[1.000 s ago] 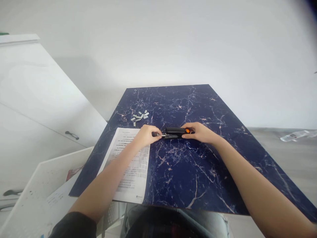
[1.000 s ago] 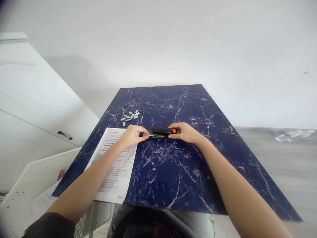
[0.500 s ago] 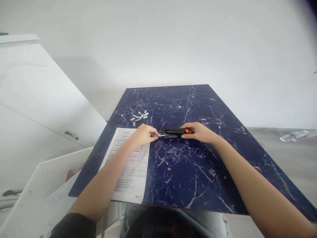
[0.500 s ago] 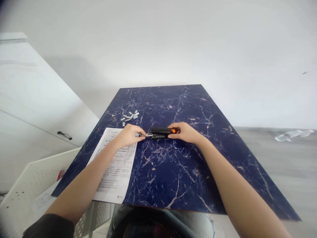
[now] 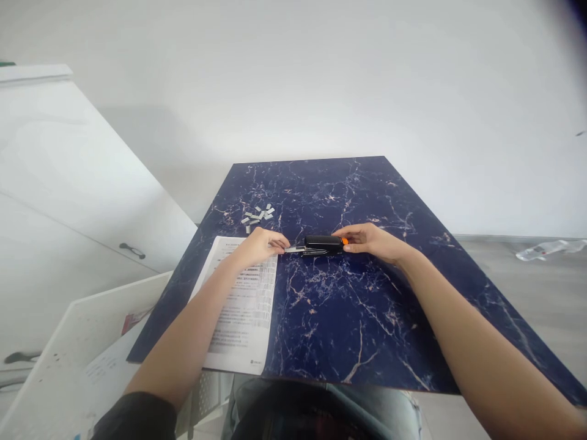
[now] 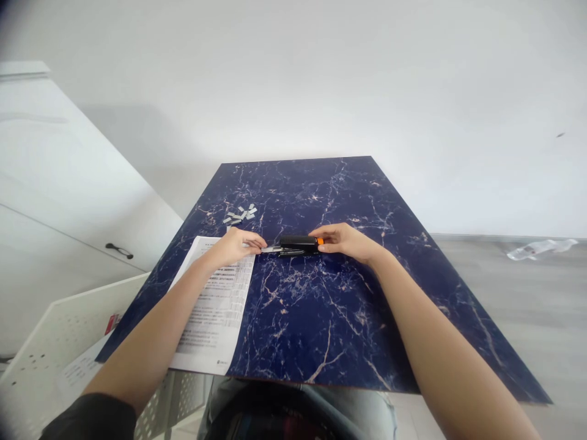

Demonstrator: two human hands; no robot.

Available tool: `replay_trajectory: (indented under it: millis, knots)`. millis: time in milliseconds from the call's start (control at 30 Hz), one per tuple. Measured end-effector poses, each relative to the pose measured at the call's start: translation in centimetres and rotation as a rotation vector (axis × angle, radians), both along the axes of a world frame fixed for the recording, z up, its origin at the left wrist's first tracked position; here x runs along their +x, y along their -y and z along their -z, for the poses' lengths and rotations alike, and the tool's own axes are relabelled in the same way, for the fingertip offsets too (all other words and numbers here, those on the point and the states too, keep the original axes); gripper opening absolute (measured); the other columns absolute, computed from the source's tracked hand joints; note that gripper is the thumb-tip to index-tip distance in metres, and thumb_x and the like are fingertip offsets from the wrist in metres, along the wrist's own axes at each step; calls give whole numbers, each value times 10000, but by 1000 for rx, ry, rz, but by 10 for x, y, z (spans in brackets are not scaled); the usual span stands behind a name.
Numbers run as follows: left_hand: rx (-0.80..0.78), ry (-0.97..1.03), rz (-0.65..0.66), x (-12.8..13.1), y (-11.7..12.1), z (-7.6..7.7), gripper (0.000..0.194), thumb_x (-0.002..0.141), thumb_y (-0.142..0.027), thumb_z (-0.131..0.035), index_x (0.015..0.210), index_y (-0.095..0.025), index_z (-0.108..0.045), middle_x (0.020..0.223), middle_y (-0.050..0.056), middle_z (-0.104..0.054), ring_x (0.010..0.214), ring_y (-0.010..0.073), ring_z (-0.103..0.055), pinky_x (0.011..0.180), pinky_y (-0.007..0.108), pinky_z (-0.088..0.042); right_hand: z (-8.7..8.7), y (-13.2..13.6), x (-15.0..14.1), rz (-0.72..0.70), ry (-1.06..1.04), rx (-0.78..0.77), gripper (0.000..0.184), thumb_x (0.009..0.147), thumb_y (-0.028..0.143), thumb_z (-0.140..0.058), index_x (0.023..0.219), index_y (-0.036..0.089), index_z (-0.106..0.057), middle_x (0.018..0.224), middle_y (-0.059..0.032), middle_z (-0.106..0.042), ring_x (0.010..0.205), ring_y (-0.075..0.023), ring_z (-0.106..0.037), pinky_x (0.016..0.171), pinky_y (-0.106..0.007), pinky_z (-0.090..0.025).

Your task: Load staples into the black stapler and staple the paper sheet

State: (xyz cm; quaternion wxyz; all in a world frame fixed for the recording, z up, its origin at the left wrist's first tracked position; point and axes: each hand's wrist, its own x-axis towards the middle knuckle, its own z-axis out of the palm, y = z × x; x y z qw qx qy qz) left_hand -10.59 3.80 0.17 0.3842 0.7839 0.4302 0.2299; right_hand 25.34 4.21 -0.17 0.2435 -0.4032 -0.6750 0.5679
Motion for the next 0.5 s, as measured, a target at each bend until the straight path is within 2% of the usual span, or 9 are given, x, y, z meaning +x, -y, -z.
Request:
replay_trajectory:
  millis: [500]
  knots:
    - [0, -75, -44, 5, -1, 0, 212, 855, -183, -697, 1048, -208, -782, 1020, 62, -793, 951, 208, -747, 954, 389, -598, 6, -5, 10, 22, -98, -136, 455, 778, 480, -822, 1174, 257, -786, 1273, -87, -735, 1208, -298, -647, 1123, -488, -433]
